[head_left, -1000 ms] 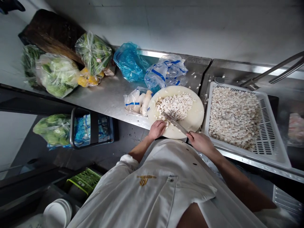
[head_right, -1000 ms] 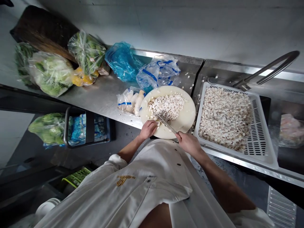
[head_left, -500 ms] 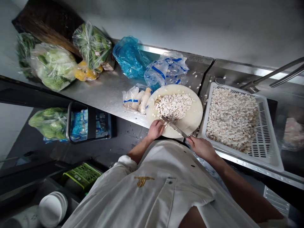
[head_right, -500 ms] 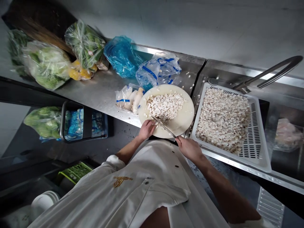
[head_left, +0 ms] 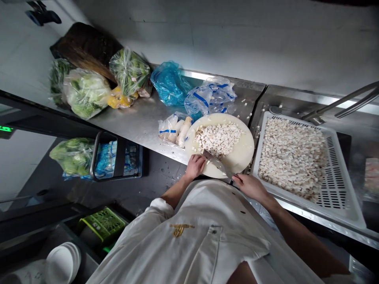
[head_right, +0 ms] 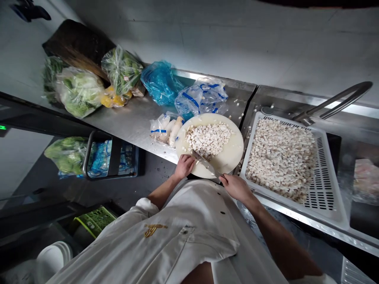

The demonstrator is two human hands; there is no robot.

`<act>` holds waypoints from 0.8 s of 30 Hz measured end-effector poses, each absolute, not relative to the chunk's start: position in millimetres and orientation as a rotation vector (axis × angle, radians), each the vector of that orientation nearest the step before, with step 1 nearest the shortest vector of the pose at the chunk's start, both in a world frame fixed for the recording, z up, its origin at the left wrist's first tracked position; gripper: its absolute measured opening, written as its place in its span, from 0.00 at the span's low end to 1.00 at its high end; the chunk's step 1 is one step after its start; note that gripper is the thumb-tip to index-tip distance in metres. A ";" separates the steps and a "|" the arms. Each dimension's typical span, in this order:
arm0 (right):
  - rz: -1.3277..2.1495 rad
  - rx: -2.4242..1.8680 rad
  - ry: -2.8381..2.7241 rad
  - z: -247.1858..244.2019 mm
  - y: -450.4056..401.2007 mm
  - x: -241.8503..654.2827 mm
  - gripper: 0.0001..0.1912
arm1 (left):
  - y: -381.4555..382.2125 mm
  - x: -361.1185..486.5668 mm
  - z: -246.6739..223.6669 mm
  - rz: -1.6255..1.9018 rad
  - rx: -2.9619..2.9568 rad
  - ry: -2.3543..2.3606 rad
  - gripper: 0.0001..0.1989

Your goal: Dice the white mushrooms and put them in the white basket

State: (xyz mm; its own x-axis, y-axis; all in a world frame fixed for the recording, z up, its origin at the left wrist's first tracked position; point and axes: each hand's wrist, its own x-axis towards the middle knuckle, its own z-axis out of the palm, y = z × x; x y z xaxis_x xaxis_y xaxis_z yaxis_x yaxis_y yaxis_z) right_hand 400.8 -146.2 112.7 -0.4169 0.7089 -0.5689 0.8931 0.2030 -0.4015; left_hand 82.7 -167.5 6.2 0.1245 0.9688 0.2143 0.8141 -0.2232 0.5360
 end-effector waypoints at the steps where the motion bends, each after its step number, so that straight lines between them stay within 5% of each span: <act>1: -1.077 1.604 2.225 111.2 -146.7 404.3 0.24 | -166.4 81.0 7.7 0.755 2.146 1.749 0.14; 7: -1.006 2.244 2.093 106.9 -158.5 417.2 0.21 | -146.0 83.4 20.6 0.537 2.514 1.376 0.42; 10: -0.777 2.315 1.985 102.5 -167.2 409.7 0.18 | -118.2 94.2 25.7 0.501 2.566 1.340 0.45; 17: -0.676 2.279 2.077 106.9 -192.6 379.2 0.18 | -27.5 48.3 32.3 0.783 2.069 1.882 0.22; 24: -0.729 1.742 2.210 120.7 -192.7 332.9 0.20 | 51.8 4.5 29.3 0.378 1.714 1.956 0.09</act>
State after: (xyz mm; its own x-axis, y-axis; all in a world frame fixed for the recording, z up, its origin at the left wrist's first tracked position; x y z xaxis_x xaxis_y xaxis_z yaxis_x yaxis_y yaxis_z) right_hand 332.9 -192.7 120.7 -0.2640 0.8403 -0.4735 0.9571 0.1674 -0.2365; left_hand 4.5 51.8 29.3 -0.0750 0.9789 -0.1901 0.8375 0.1653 0.5209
